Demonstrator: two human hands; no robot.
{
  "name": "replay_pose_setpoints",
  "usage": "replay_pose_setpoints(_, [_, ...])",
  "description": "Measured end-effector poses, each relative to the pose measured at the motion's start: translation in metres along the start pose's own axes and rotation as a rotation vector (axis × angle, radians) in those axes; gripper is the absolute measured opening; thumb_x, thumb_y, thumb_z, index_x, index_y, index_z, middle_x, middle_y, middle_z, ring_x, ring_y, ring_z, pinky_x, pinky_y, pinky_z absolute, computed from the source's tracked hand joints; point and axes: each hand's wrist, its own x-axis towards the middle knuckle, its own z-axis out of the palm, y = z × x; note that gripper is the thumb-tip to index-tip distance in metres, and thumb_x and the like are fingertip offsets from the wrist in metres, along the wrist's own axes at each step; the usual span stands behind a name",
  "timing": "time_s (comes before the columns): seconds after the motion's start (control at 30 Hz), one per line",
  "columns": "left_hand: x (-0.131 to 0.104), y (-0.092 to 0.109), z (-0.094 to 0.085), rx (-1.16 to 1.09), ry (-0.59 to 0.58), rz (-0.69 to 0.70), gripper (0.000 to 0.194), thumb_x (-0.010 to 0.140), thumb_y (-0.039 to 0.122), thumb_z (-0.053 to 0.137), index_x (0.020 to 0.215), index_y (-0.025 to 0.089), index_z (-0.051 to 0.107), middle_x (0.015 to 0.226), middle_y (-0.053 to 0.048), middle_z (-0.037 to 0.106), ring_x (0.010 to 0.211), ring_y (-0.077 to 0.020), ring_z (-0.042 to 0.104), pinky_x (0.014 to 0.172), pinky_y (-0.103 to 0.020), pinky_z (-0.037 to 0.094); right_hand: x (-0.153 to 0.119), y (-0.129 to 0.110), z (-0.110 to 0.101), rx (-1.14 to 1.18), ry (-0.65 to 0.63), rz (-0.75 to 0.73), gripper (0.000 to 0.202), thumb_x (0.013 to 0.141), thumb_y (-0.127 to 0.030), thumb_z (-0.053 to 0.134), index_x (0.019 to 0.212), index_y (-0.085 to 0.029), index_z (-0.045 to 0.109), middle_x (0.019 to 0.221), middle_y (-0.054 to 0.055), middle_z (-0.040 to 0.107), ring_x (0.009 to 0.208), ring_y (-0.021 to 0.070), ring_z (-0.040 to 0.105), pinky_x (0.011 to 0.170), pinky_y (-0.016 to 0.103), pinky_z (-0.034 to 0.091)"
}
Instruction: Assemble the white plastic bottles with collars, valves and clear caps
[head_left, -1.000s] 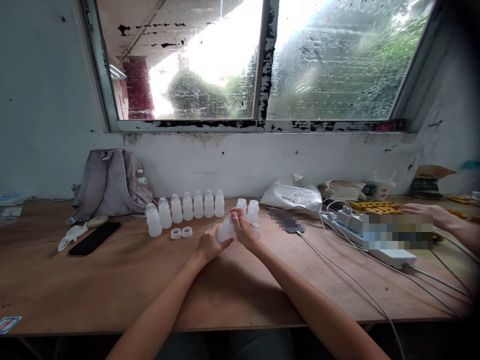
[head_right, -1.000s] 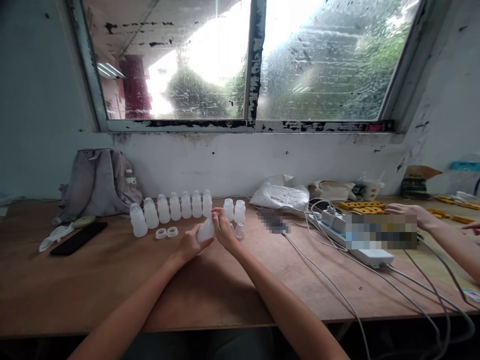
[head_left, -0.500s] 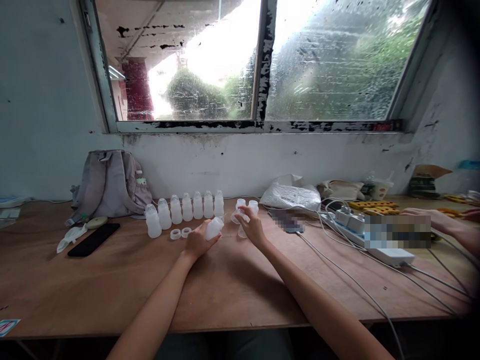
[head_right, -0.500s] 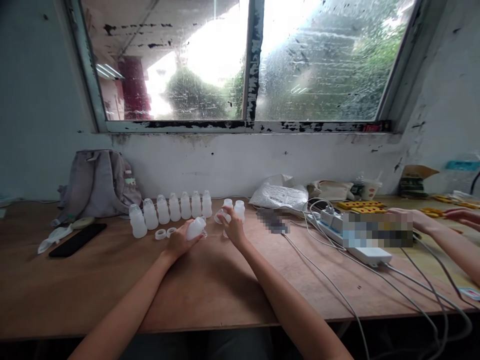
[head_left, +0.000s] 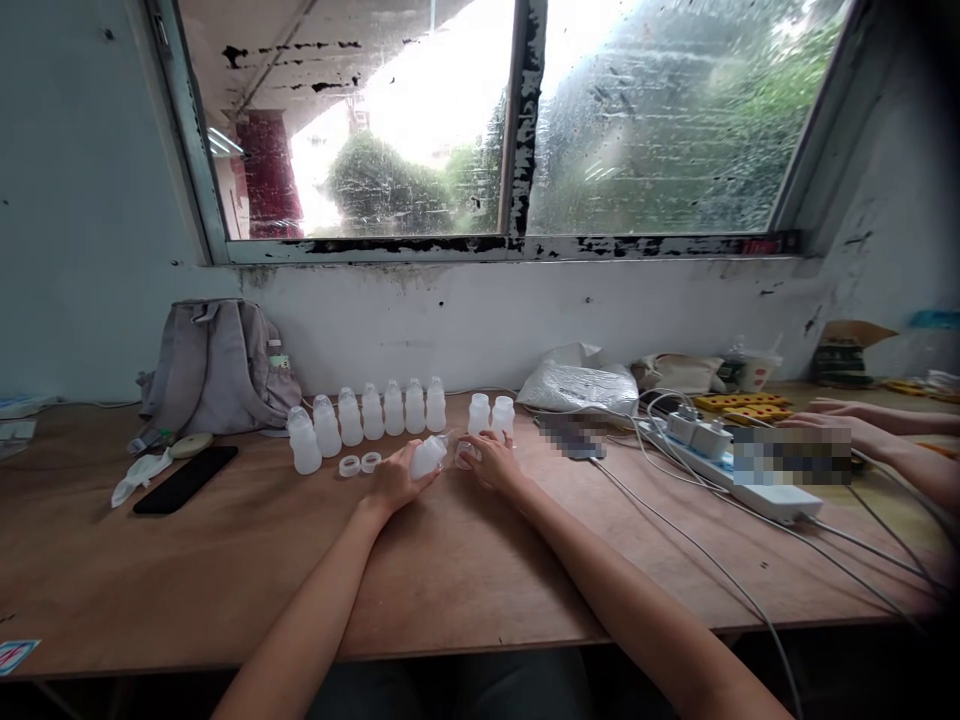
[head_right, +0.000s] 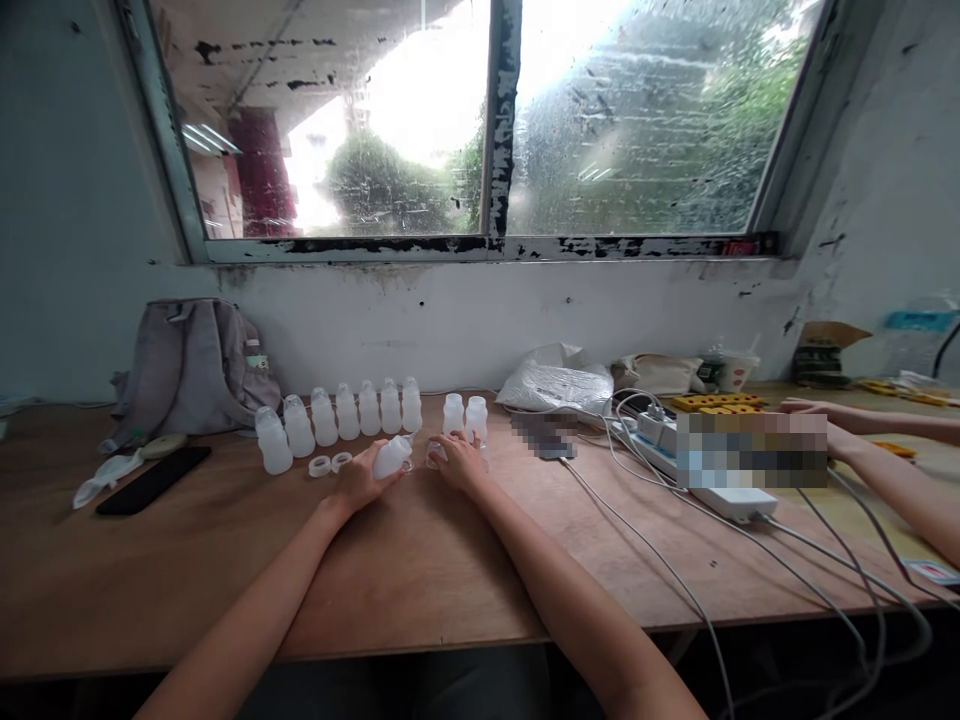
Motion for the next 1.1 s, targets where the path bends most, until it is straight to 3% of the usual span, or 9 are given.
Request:
replay_pose_setpoints(0.17, [0.000,0.002,-0.001,-0.027,0.004,0.008,0.049,0.073,0.049,0.052,0.112,0.022,0.043,0.100,-0.007,0.062,0.089,-0.0239,0.059,0.072,-0.031,0.046,-0.001,-0.010,-0.009,0.075,0.088,0.003,0.030,0.074,-0.019,0.050,0.103,-0.025,0.058,0.098,0.007,0.063,0.105,0.0252,0.046,0.092,0.049,0.023])
replay_pose_setpoints(0.27, [-0.001,0.006,-0.002,-0.079,-0.004,0.056,0.048,0.074,0.048,0.051,0.113,0.023,0.042,0.105,-0.006,0.060,0.094,-0.0231,0.057,0.074,-0.031,0.046,-0.003,-0.028,-0.023,0.312,0.150,-0.031,0.026,0.075,-0.014,0.043,0.092,-0.020,0.061,0.087,0.006,0.064,0.087,0.0206,0.053,0.079,0.036,0.038])
replay_pose_setpoints(0.33, [-0.002,0.008,-0.003,-0.098,-0.014,0.085,0.048,0.075,0.048,0.050,0.113,0.022,0.041,0.105,-0.006,0.059,0.094,-0.0228,0.057,0.073,-0.031,0.046,-0.006,-0.042,-0.031,0.504,0.099,-0.041,0.023,0.080,-0.020,0.039,0.091,-0.020,0.060,0.077,0.003,0.062,0.071,0.0163,0.054,0.065,0.028,0.042])
replay_pose_setpoints(0.43, [-0.003,0.012,-0.003,-0.095,-0.008,0.091,0.047,0.074,0.049,0.050,0.112,0.021,0.042,0.101,-0.006,0.060,0.090,-0.0232,0.059,0.069,-0.032,0.047,-0.011,-0.059,-0.035,0.670,0.029,0.015,0.024,0.082,-0.035,0.042,0.094,-0.022,0.057,0.064,-0.002,0.055,0.057,0.0130,0.049,0.052,0.024,0.039])
replay_pose_setpoints(0.53, [-0.004,0.015,-0.005,-0.097,-0.010,0.118,0.047,0.073,0.049,0.051,0.110,0.021,0.044,0.103,-0.007,0.060,0.092,-0.0242,0.058,0.071,-0.032,0.047,-0.013,-0.065,-0.032,0.725,0.019,0.123,0.028,0.077,-0.045,0.049,0.088,-0.020,0.057,0.060,-0.003,0.051,0.054,0.0122,0.047,0.049,0.023,0.038])
replay_pose_setpoints(0.8, [-0.002,0.021,-0.013,-0.309,-0.145,0.013,0.046,0.065,0.044,0.061,0.106,0.024,0.052,0.089,-0.003,0.065,0.080,-0.0224,0.060,0.068,-0.029,0.044,-0.012,-0.062,-0.028,0.935,-0.079,0.168,0.031,0.078,-0.048,0.048,0.073,-0.018,0.051,0.058,-0.004,0.044,0.049,0.0084,0.038,0.044,0.021,0.031])
replay_pose_setpoints(0.9, [0.000,0.021,-0.017,-0.487,-0.216,-0.070,0.041,0.061,0.043,0.065,0.093,0.019,0.059,0.081,-0.003,0.064,0.074,-0.0209,0.058,0.065,-0.028,0.042,-0.013,-0.063,-0.031,1.034,-0.140,0.183,0.029,0.076,-0.047,0.051,0.072,-0.018,0.051,0.059,-0.005,0.043,0.048,0.0074,0.036,0.043,0.020,0.029])
replay_pose_setpoints(1.0, [0.000,0.020,-0.020,-0.911,-0.430,-0.243,0.035,0.063,0.044,0.062,0.083,0.015,0.059,0.069,-0.003,0.060,0.057,-0.0156,0.054,0.054,-0.027,0.040,-0.011,-0.065,-0.039,1.209,-0.243,0.180,0.024,0.075,-0.042,0.055,0.082,-0.019,0.055,0.062,-0.004,0.044,0.050,0.0067,0.037,0.045,0.020,0.029])
replay_pose_setpoints(1.1, [-0.001,0.016,-0.022,-1.277,-0.602,-0.407,0.042,0.071,0.050,0.049,0.086,0.012,0.056,0.063,-0.004,0.056,0.047,-0.0132,0.051,0.046,-0.026,0.038,-0.008,-0.063,-0.047,1.422,-0.347,0.171,0.031,0.072,-0.034,0.060,0.101,-0.023,0.053,0.068,-0.003,0.048,0.054,0.0076,0.043,0.049,0.021,0.032])
